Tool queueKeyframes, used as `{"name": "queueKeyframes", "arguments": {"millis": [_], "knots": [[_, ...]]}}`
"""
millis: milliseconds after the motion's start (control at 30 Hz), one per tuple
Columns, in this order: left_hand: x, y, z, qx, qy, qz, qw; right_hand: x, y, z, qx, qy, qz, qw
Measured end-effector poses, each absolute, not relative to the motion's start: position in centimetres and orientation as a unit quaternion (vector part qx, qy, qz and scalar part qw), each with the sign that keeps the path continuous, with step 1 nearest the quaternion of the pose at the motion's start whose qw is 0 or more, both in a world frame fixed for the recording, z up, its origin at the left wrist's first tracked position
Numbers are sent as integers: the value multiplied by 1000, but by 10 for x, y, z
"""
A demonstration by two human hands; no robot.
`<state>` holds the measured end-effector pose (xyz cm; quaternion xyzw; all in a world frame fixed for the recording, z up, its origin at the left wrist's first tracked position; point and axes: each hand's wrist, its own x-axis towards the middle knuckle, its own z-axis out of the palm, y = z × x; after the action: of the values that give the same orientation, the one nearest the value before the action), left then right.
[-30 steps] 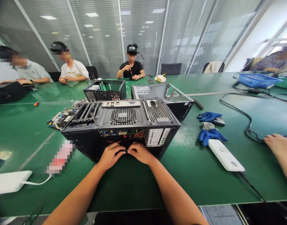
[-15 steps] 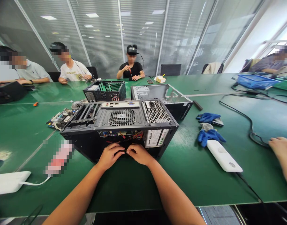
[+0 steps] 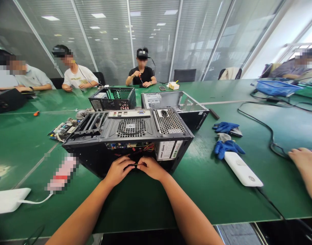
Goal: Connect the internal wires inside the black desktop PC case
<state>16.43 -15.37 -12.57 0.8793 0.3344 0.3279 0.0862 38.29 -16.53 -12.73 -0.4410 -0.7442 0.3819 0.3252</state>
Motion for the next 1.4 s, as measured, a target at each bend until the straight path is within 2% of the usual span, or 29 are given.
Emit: {"name": "queueKeyframes", "arguments": {"millis": [667, 900, 1100, 1400], "knots": [[165, -153, -128, 881, 329, 333, 71, 379, -173, -119, -454, -757, 317, 348], [166, -153, -126, 874, 320, 362, 47, 373, -180, -113, -503, -777, 240, 291], [165, -153, -125, 870, 315, 377, 43, 372, -180, -115, -512, -778, 247, 270], [165, -153, -125, 870, 305, 386, 29, 376, -174, -117, -453, -775, 266, 351]]}}
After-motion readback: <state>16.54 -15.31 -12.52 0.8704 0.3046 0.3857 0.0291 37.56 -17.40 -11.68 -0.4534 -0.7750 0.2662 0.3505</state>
